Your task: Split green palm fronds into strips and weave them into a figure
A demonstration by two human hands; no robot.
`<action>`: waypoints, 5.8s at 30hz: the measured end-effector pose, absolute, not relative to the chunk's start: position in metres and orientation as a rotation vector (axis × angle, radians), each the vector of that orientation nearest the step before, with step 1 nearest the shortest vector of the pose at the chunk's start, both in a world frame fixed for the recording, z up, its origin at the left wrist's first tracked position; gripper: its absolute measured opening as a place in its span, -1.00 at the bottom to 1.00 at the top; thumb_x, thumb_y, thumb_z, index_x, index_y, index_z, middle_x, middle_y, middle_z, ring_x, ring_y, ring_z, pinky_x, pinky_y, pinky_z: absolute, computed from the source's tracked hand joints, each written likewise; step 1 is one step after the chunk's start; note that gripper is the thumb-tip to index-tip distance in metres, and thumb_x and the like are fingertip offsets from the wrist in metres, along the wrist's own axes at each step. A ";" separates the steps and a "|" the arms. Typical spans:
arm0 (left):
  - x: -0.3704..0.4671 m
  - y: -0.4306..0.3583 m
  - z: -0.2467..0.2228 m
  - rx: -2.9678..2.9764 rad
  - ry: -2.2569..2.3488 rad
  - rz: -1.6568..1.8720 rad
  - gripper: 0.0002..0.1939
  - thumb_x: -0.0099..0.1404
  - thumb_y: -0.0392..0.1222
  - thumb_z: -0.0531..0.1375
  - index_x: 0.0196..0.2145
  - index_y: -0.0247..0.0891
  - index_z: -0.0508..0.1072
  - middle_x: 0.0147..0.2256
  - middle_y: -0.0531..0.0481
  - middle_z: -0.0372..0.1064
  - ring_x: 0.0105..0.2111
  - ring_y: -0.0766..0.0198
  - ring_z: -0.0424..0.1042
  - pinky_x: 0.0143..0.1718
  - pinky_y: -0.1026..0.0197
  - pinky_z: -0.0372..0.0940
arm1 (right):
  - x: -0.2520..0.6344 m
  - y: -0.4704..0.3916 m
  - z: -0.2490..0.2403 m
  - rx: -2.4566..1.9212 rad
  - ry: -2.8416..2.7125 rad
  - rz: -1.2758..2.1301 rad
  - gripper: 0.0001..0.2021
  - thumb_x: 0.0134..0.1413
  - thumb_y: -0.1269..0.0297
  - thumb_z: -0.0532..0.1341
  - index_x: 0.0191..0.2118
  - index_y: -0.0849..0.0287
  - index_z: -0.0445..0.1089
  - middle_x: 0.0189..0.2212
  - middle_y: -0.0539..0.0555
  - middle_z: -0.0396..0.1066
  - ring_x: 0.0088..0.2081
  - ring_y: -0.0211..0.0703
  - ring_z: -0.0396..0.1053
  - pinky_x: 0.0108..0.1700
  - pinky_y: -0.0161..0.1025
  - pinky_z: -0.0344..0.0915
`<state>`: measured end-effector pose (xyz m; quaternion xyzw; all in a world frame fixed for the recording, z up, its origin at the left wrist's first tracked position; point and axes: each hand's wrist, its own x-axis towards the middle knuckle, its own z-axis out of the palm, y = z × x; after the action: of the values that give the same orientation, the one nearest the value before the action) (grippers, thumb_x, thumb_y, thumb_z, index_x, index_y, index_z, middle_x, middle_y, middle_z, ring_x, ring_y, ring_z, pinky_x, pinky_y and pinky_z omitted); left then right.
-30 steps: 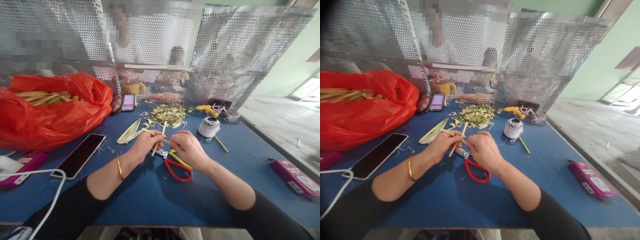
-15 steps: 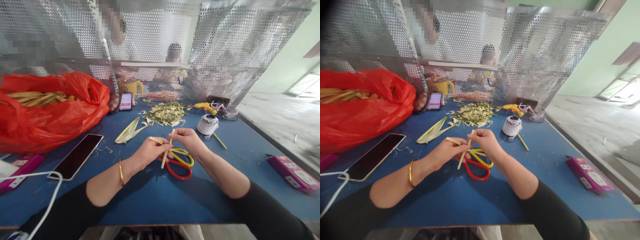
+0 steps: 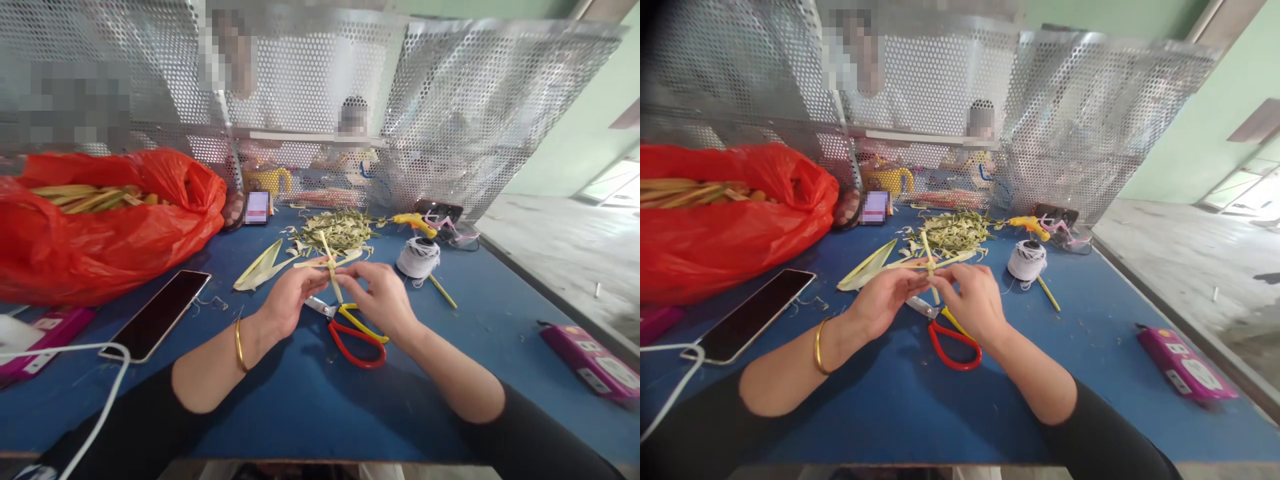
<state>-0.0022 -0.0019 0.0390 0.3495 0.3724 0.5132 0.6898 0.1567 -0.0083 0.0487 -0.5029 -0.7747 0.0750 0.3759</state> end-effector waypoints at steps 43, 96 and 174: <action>-0.003 0.003 0.032 1.126 1.063 1.023 -0.86 0.11 -0.23 0.30 -0.37 -0.35 0.54 -0.65 0.09 0.34 -0.69 0.43 0.27 -0.65 0.39 0.17 | 0.153 -0.010 0.048 -1.176 -2.265 0.534 -0.71 0.16 0.31 0.03 -0.58 0.17 0.22 -0.61 -0.03 0.26 -0.53 -0.30 0.15 -0.39 -0.33 0.08; -0.020 0.013 0.046 1.103 1.109 1.053 -0.73 0.08 -0.06 0.37 -0.34 -0.32 0.59 -0.40 -0.08 0.56 -0.45 0.32 0.50 -0.40 0.34 0.31 | 0.184 0.019 0.052 -1.009 -2.319 -0.176 -0.73 0.29 0.34 0.01 -0.35 0.14 0.42 -0.43 0.07 0.45 -0.34 -0.16 0.35 0.04 -0.14 0.12; -0.002 -0.002 0.035 1.223 1.027 0.766 -0.80 0.26 -0.13 0.20 -0.37 -0.34 0.48 -0.61 -0.02 0.46 -0.71 0.40 0.35 -0.70 0.40 0.03 | 0.164 0.017 0.034 -1.085 -1.581 1.162 -0.71 -0.08 0.09 0.30 -0.61 0.18 0.34 -0.62 -0.03 0.37 -0.49 -0.27 0.27 -0.32 -0.26 0.25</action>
<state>-0.0019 -0.0023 0.0352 0.5345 0.4488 0.3350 0.6330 0.1643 0.0173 0.0344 -0.4357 -0.6351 0.4666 0.4348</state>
